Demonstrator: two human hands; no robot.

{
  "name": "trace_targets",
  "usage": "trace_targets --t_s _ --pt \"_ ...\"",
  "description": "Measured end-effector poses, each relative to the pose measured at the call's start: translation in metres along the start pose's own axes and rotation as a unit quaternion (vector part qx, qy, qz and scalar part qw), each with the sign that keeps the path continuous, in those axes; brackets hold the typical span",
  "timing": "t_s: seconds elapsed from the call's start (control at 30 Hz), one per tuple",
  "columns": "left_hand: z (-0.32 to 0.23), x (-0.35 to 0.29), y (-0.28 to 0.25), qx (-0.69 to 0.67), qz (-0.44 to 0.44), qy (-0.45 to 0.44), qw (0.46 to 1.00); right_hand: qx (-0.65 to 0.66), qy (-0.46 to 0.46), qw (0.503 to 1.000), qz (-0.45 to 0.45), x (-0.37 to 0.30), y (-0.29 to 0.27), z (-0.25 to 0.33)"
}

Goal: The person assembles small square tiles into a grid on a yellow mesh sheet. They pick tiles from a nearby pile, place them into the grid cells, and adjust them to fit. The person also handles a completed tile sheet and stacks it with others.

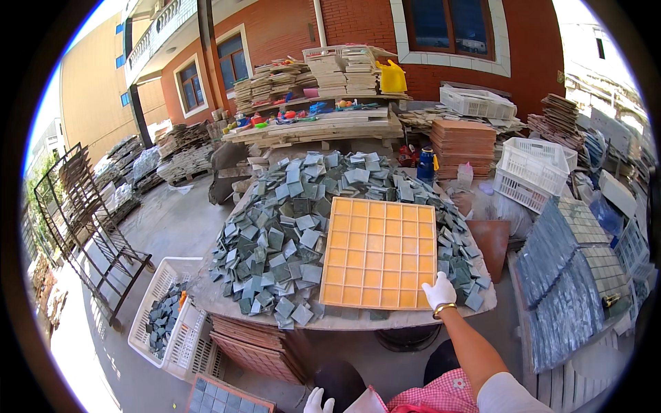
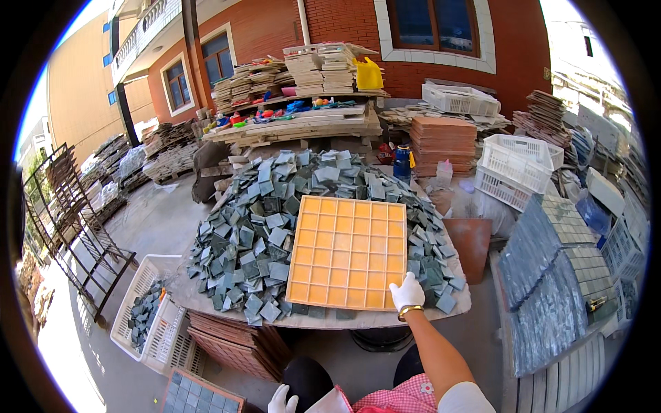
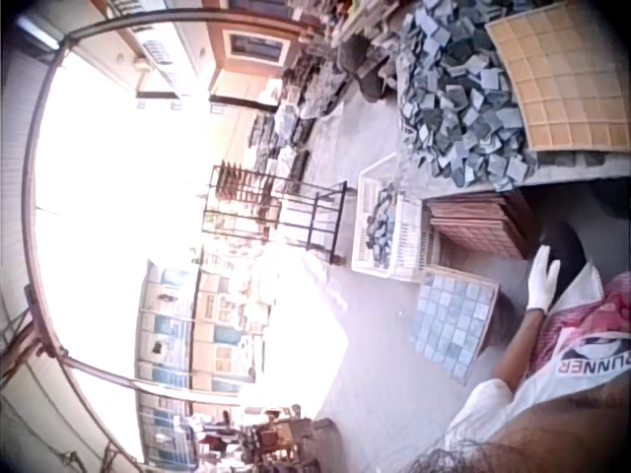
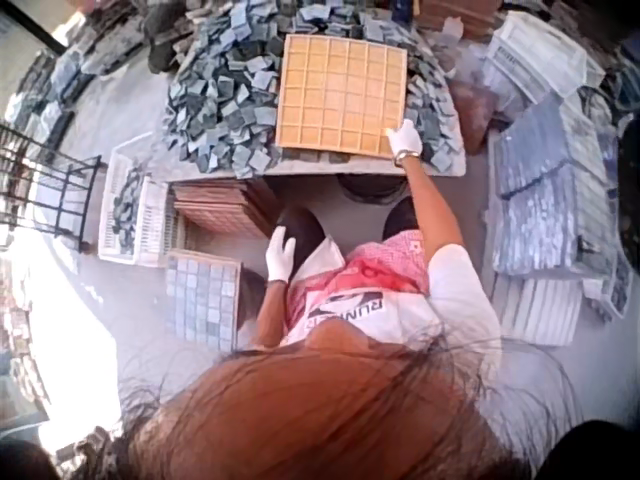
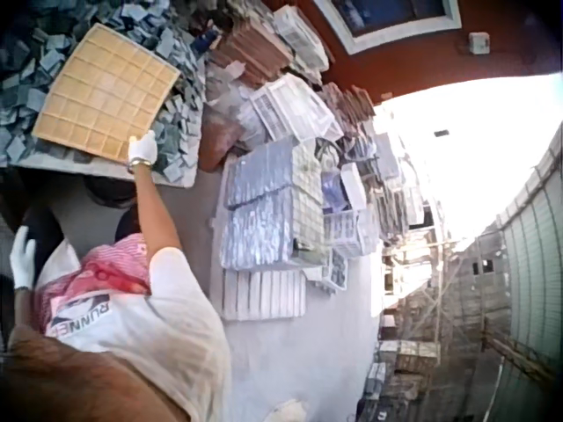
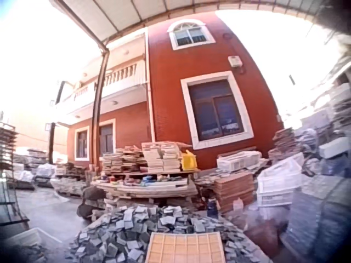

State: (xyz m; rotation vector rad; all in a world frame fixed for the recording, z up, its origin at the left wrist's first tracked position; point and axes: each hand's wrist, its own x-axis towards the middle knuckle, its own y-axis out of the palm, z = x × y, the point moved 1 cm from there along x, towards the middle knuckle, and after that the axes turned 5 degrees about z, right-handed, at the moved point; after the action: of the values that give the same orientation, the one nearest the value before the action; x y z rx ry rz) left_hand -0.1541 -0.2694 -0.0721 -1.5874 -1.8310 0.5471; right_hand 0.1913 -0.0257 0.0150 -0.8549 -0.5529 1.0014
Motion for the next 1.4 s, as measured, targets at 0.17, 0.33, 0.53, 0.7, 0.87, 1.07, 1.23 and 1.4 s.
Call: trace_targets --t_s 0.17,0.33,0.53,0.7,0.87,1.07,1.23,1.4 --pt "-0.04 0.139 -0.008 -0.055 -0.024 0.029 0.998 0.05 0.024 0.998 0.032 0.032 -0.008 -0.02" --pt "-0.036 0.25 0.02 -0.035 -0.09 0.001 0.995 0.07 -0.056 0.99 0.111 0.048 -0.004 -0.029" --pt "-0.047 0.286 0.02 -0.37 -0.054 -0.126 0.919 0.257 -0.137 0.949 -0.121 0.053 -0.023 -0.022" --pt "-0.106 0.17 -0.061 -0.435 0.163 -0.108 0.879 0.271 -0.167 0.948 -0.014 -0.035 -0.074 -0.062" --pt "-0.09 -0.027 -0.063 -0.346 0.168 -0.248 0.889 0.203 -0.073 0.973 0.086 -0.184 -0.102 -0.13" --pt "-0.072 -0.052 -0.062 -0.372 0.172 -0.315 0.856 0.177 -0.022 0.973 0.148 -0.227 -0.069 -0.165" --pt "-0.055 -0.021 -0.037 -0.318 0.099 -0.243 0.911 0.129 -0.073 0.98 0.136 -0.209 -0.037 -0.161" --pt "-0.013 -0.002 -0.023 -0.11 0.174 -0.114 0.972 0.104 -0.085 0.983 0.123 -0.179 -0.016 -0.169"
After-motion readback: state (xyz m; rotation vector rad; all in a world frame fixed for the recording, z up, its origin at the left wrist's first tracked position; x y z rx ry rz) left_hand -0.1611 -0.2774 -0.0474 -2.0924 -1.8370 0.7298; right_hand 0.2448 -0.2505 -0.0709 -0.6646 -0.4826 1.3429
